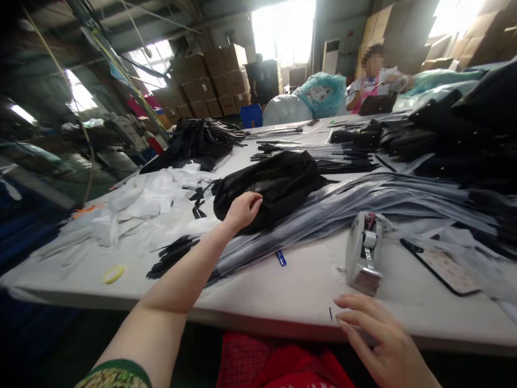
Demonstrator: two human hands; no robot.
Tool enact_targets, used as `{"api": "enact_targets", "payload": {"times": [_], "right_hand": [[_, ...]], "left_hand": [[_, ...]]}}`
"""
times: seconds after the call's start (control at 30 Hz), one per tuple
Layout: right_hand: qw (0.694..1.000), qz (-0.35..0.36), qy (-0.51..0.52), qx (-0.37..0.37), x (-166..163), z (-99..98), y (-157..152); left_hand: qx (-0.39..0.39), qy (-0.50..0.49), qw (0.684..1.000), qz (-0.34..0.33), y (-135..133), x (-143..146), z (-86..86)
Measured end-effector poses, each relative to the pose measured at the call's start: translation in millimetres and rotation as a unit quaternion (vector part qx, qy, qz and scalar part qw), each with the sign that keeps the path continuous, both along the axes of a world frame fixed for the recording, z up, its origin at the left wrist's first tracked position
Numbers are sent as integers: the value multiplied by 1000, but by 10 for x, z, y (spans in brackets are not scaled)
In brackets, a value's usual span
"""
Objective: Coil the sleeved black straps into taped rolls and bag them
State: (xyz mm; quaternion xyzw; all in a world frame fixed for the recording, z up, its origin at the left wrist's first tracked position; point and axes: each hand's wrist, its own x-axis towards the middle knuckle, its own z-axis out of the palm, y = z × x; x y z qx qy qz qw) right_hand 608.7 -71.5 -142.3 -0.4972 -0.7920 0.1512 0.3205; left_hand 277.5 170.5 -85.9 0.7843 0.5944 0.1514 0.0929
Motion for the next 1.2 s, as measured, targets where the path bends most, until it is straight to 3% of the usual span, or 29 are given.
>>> {"api": "enact_targets", "payload": {"times": [0.1, 0.17, 0.27, 0.33, 0.47, 0.6, 0.7, 0.8, 0.87, 0.93, 1.03, 1.13, 1.2], "right_hand": [[998, -2, 20, -55, -66, -92, -106], [996, 5, 30, -81, -112, -148, -146], [994, 19, 38, -105, -183, -178, -178], [992, 27, 39, -116, -220, -159, -196], [985, 31, 61, -157, -255, -99, -226], [955, -4, 149, -257, -329, -104, -159], [885, -23, 327, -330, -429, -110, 57], [809, -37, 486, -328, -404, -28, 429], [804, -70, 512, -294, -231, 97, 710], [820, -129, 502, -243, 82, 277, 972], [818, -238, 504, -140, 754, 651, 1227], [799, -309, 516, -17, 1502, 1149, 1147], [775, -360, 516, 61, 1931, 1491, 858]], "left_hand": [[-1, 34, 999, -41, -705, -7, -234], [-31, 87, 996, -2, -1059, -7, -464], [-73, 123, 986, 82, -1292, -11, -725], [-99, 122, 982, 103, -1301, -27, -775], [-95, 100, 986, 98, -1298, -54, -635], [-106, 7, 993, 57, -1566, 92, -344], [-195, -97, 975, -39, -1958, 253, -106], [-297, -146, 932, -150, -2377, 249, 67], [-370, -168, 890, -206, -2591, 133, 127], [-425, -177, 858, -230, -2725, -23, 156], [-448, -172, 849, -219, -2792, -196, 166], [-439, -168, 854, -223, -2739, -202, 95], [-435, -170, 851, -241, -2663, -139, -32]]}}
